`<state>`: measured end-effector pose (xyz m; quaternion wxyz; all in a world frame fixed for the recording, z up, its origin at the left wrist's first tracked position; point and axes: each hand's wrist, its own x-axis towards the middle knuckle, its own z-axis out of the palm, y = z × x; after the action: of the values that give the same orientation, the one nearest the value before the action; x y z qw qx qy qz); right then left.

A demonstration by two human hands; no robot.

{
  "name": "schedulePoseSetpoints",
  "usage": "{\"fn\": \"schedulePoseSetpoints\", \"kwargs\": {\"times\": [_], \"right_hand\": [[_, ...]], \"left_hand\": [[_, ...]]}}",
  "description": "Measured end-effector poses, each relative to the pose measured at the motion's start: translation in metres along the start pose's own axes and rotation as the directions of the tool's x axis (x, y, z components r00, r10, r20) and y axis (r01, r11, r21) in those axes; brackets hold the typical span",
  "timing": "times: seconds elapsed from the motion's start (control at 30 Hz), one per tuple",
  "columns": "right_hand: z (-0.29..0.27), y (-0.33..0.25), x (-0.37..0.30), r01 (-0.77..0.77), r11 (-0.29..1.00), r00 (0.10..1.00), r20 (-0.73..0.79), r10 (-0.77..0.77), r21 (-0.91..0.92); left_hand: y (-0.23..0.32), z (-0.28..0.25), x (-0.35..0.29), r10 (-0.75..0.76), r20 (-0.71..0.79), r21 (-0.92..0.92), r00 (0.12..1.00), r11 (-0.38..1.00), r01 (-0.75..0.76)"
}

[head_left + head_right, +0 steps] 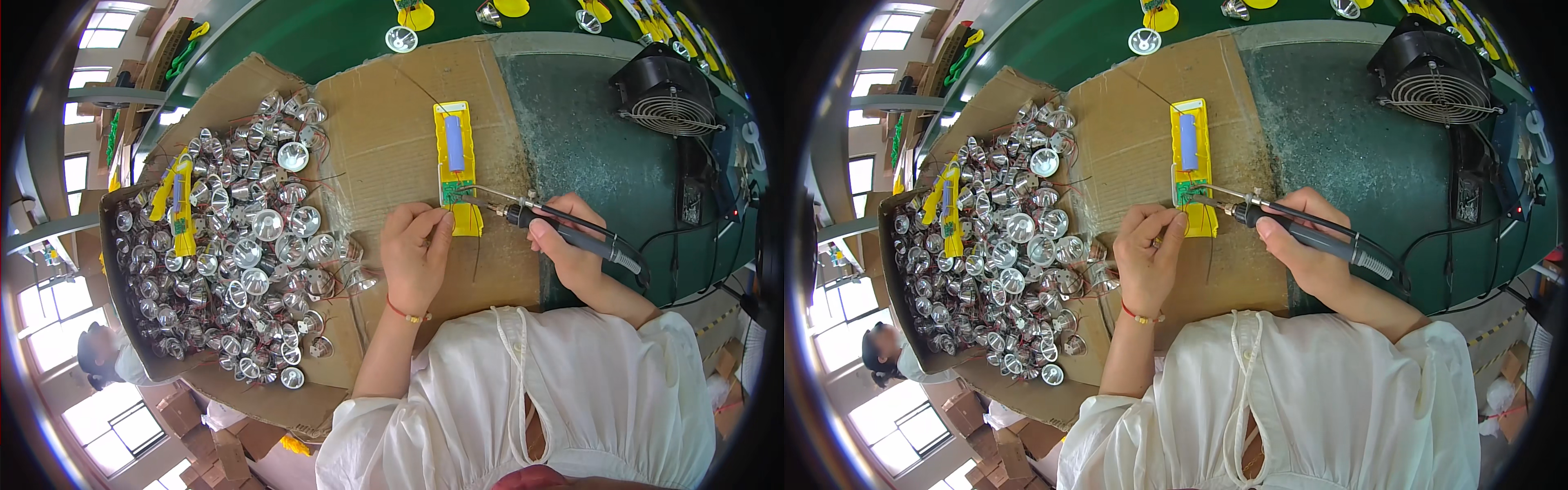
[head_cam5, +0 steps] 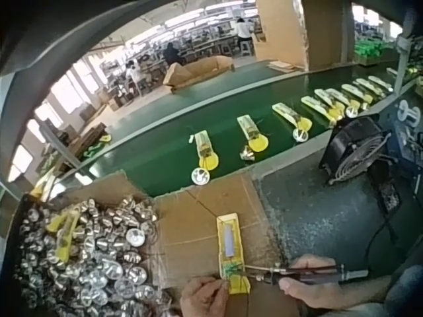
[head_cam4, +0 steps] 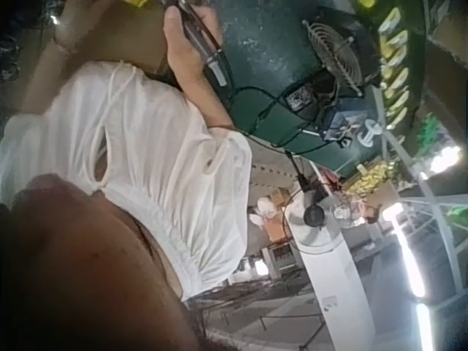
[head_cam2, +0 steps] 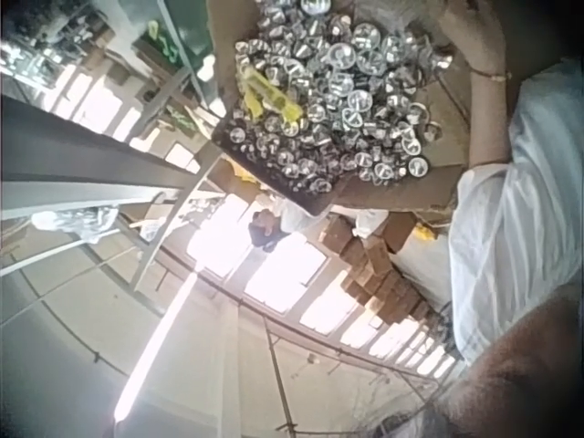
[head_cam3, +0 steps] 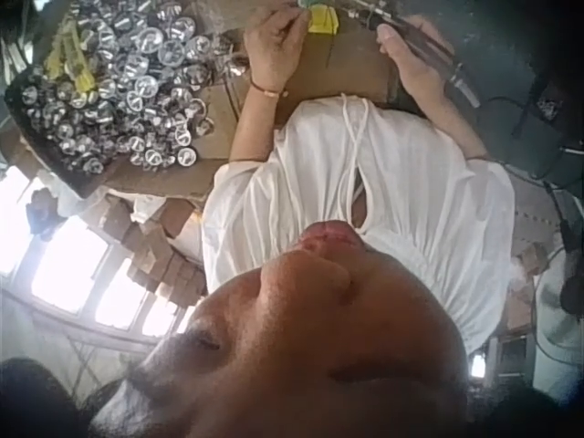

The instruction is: Soldering wires and electronic components onto a circuit board for flashlights at a workbench.

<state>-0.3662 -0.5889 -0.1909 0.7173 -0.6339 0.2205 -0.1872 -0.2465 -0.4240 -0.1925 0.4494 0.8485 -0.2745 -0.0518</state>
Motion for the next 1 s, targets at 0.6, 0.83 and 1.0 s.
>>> {"fn": "schedulePoseSetpoints", "kwargs": {"times": [0.6,0.83,1.0], "right_hand": [[0.0,-0.007,-0.003,-0.005,1.0,1.0,-0.031,0.005,0.003],[-0.015,-0.009,-0.005,0.038,0.999,0.997,-0.07,-0.036,0.034],[-0.026,-0.001,-0.002,0.014,0.999,0.995,-0.096,-0.01,0.039]], "left_hand": [[-0.002,-0.002,0.002,0.017,0.025,-0.023,1.0,1.0,-0.016],[0.005,-0.003,0.006,0.027,0.028,-0.036,0.999,0.999,-0.026],[0.004,-0.003,0.009,0.018,0.039,-0.017,0.999,1.0,-0.017]]}}
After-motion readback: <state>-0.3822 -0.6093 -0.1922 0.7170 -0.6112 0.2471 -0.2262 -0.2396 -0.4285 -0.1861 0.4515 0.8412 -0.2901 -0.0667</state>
